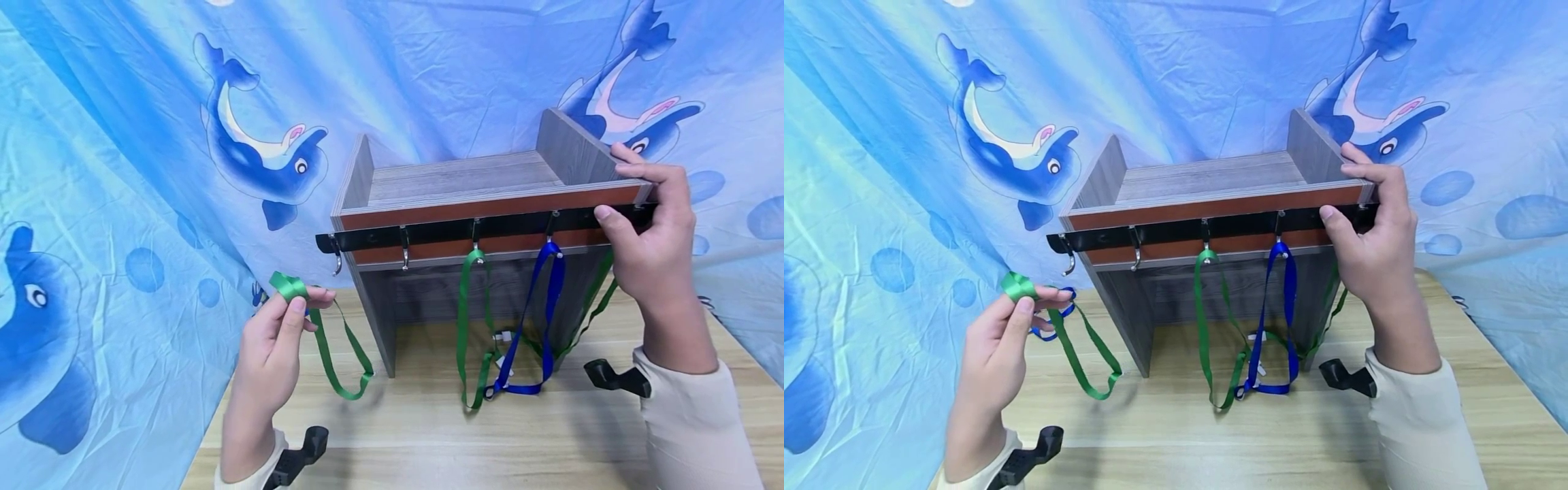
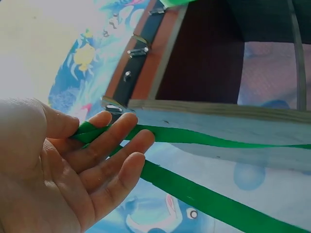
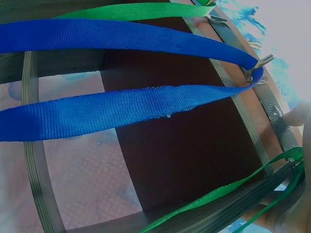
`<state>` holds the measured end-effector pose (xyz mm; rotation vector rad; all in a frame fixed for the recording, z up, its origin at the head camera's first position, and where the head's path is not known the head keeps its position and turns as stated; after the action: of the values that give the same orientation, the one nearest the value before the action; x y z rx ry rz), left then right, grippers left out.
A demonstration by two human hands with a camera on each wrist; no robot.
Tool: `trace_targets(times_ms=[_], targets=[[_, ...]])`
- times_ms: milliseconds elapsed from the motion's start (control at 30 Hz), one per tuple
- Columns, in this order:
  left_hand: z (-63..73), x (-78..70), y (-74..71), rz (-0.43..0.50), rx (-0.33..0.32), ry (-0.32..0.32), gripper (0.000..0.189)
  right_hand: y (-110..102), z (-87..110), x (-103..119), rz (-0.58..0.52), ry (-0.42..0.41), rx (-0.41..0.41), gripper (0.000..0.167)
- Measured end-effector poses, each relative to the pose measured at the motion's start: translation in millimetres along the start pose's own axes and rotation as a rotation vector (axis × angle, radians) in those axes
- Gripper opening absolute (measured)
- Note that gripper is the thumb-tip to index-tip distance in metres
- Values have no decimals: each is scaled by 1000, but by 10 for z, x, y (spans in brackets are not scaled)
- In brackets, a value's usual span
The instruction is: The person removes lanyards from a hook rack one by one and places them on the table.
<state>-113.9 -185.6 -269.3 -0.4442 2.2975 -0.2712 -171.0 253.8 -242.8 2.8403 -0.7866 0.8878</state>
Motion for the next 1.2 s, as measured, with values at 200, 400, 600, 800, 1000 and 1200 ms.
trace_targets(times_ms=[200, 400, 600, 800, 1000, 1200], targets=[[-51, 121, -25, -47, -13, -55, 31, 9, -14, 8, -6, -12, -1, 54], [-81, 278, -42, -115, -6, -146, 31, 16, -19, 7, -25, -15, -4, 54], [-153, 432, -57, -216, 33, -170, 36, 10, -10, 2, -19, -14, -11, 54], [-200, 552, -74, -283, 69, -188, 40, 12, -4, 3, -17, -9, -3, 54], [-264, 685, -72, -312, 92, -194, 42, 18, 0, 13, -8, -10, 5, 54], [-359, 794, -62, -331, 123, -217, 46, 14, -5, 18, -17, -18, -2, 54]])
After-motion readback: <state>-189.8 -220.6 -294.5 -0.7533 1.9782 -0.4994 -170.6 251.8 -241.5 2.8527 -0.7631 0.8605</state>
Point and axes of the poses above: each hand's wrist, its own z-axis away from the middle knuckle, its own y-axis out of the palm, x = y × z, the point moved 2 cm from there along -z, towards the middle knuckle, and after that the axes turned 3 degrees about -x, right-handed, at the moved point
